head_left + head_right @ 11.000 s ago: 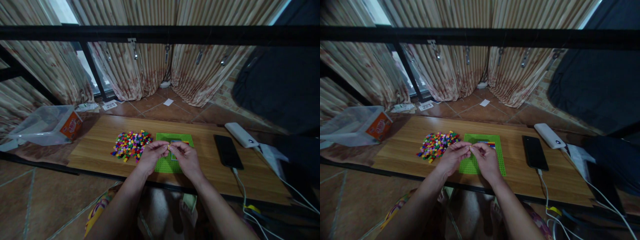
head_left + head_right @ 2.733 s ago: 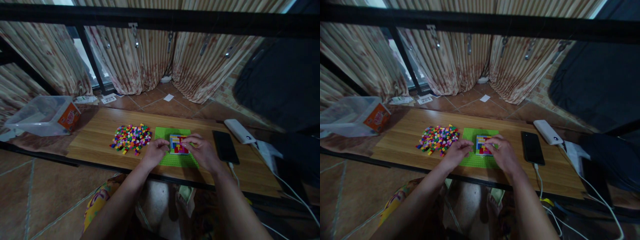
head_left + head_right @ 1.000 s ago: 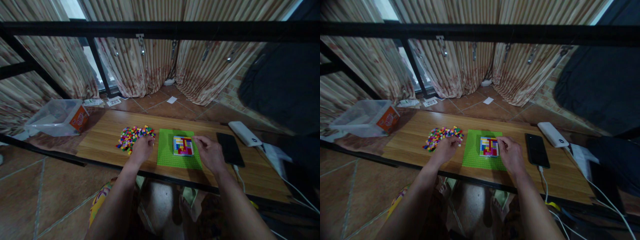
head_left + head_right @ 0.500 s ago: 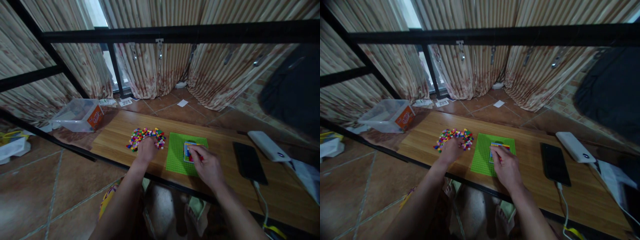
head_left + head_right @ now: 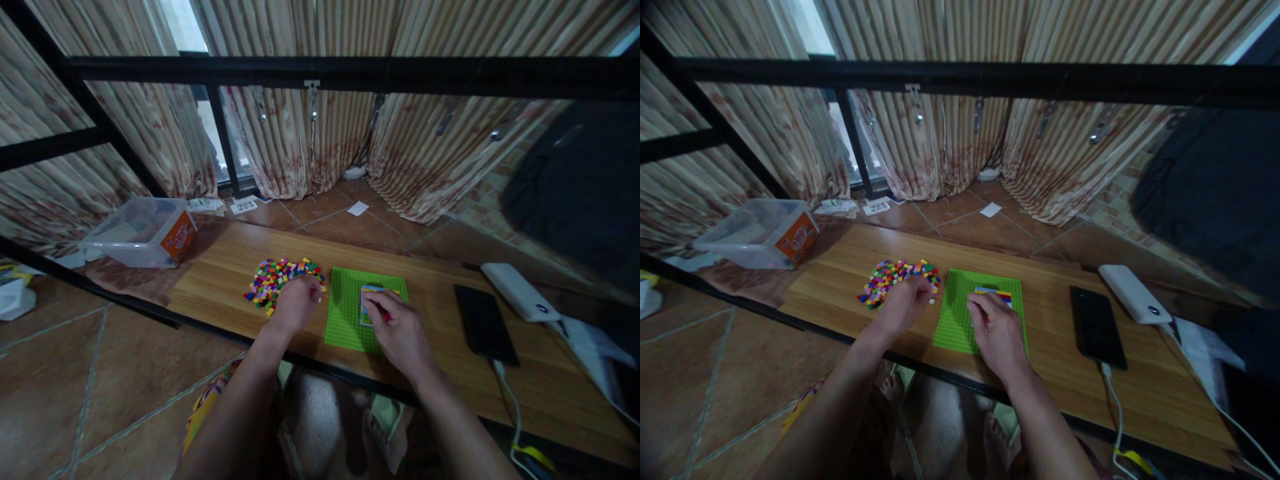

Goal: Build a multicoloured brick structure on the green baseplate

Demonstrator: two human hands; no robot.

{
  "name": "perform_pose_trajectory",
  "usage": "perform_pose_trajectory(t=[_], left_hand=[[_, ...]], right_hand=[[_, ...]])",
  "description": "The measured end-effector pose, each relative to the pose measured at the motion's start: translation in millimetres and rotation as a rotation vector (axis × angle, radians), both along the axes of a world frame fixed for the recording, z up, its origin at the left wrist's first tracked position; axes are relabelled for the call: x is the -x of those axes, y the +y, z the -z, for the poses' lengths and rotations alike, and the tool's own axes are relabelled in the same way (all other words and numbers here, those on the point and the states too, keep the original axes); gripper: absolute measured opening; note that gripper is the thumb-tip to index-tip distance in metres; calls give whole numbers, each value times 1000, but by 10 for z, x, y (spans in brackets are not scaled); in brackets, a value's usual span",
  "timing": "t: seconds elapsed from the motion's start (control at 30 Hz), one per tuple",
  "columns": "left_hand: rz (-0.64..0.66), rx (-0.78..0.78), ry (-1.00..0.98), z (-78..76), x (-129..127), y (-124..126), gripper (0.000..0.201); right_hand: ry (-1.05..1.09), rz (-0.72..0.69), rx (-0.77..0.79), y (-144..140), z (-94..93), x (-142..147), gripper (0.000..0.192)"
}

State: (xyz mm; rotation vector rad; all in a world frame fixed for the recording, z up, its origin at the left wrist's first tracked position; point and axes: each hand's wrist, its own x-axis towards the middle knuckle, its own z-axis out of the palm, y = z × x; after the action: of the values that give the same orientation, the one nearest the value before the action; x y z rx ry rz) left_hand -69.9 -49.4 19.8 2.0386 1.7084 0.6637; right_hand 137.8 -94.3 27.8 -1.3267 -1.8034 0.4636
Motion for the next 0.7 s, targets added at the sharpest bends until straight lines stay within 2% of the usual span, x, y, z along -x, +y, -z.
perform_pose_trajectory(t=[0.1, 0.23, 0.43, 0.7], left_hand=[[218, 4, -205, -45, -105, -60, 12], [329, 58, -370, -127, -229, -126, 10], [373, 87, -509, -205, -294, -172, 7], [394, 148, -775, -194, -398, -200, 6]], right_hand=[[44, -35, 50, 2, -26, 54, 21], [83, -81, 99, 11, -34, 79, 17], [163, -82, 114, 5, -33, 38, 12], [384, -105, 233, -11, -105, 14, 15]])
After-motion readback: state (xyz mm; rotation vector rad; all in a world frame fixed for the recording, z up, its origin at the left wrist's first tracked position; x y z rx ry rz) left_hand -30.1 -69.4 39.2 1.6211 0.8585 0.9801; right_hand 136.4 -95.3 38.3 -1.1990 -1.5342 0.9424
